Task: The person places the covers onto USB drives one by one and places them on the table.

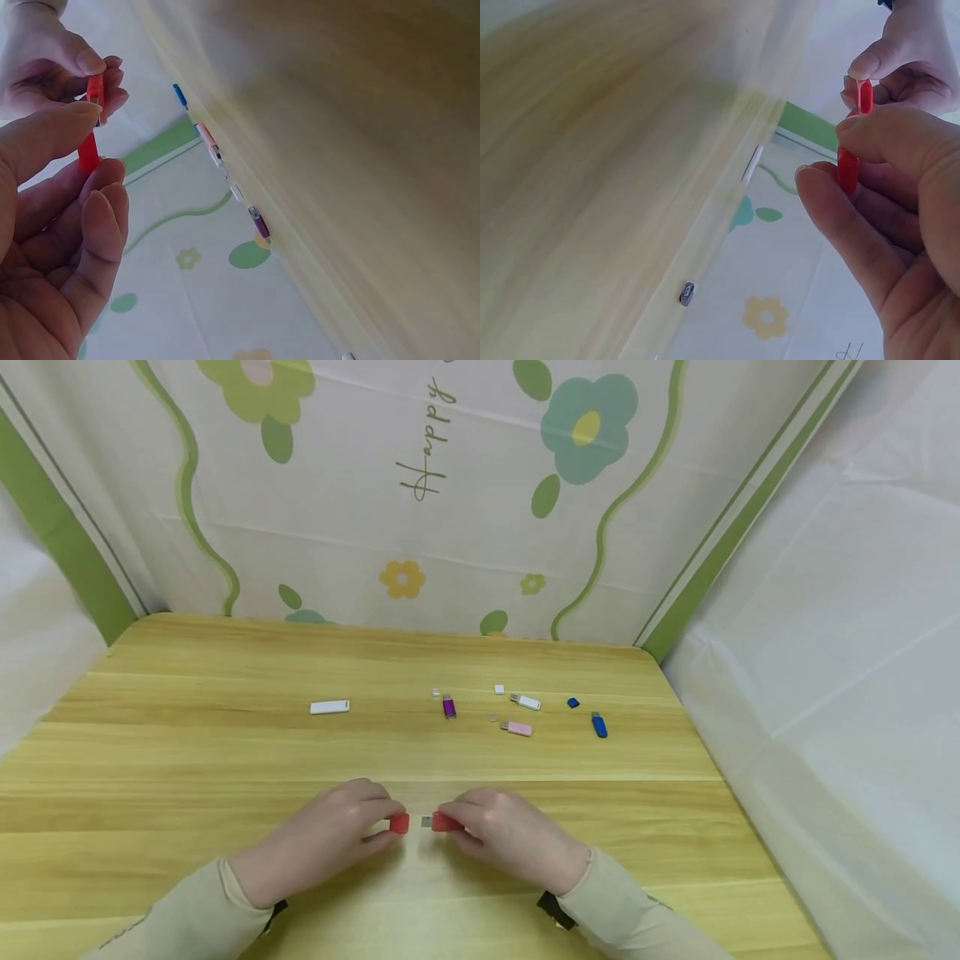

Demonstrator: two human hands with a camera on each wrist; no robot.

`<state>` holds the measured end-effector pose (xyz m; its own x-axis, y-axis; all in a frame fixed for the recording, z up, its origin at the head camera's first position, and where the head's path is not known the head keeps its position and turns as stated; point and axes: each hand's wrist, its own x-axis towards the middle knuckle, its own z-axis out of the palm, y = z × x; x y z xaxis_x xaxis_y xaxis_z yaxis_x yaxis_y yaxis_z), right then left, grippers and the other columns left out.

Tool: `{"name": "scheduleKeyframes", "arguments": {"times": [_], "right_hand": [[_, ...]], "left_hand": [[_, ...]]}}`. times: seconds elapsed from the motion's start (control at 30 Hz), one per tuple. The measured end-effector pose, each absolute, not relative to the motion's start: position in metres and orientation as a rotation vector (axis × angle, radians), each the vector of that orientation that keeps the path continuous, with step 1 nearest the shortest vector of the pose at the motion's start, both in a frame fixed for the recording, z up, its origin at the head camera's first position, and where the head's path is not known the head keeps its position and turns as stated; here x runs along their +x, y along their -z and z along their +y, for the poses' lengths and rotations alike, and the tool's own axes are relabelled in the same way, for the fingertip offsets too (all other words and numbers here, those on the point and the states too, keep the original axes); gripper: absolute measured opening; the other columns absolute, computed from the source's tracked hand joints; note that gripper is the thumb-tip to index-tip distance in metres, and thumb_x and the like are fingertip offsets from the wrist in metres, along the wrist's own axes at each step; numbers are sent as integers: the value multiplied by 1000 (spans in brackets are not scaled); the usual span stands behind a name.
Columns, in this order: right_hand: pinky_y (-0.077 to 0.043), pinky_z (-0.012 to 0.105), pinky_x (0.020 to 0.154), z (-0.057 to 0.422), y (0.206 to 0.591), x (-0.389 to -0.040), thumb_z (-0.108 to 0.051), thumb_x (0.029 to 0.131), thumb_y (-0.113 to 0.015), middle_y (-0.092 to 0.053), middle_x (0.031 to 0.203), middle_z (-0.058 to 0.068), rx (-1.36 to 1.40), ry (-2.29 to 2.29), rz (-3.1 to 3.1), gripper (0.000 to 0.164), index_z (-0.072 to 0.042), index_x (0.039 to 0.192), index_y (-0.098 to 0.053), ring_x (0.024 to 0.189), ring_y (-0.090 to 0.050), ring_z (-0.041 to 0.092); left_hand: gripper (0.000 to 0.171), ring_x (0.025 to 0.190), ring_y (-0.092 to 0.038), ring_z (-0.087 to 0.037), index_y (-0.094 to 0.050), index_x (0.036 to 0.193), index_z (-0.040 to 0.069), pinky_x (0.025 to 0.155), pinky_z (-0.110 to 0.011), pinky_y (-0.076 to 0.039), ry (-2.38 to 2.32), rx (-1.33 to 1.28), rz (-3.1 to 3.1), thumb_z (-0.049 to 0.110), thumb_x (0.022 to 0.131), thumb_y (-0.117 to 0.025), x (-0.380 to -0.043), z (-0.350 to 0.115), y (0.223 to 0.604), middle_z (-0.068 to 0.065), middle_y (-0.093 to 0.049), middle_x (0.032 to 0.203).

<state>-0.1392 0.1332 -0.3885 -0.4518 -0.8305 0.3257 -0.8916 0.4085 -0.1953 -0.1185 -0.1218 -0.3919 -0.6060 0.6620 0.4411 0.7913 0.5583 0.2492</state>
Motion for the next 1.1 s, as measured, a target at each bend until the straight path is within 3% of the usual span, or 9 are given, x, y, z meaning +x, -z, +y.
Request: {"name": "scheduleKeyframes", "arguments": {"times": [1.1], "right_hand": [[-48, 10, 79, 117, 383, -136, -10, 89, -74, -69, 92, -4, 1576, -515, -2456, 16, -7, 105, -72, 82, -62, 3]], "left_hand": [[21, 76, -60, -9, -73, 87, 11, 69, -24, -53, 579, -1197, -2347, 11, 72, -87, -115, -119, 394, 6, -63, 83]]}}
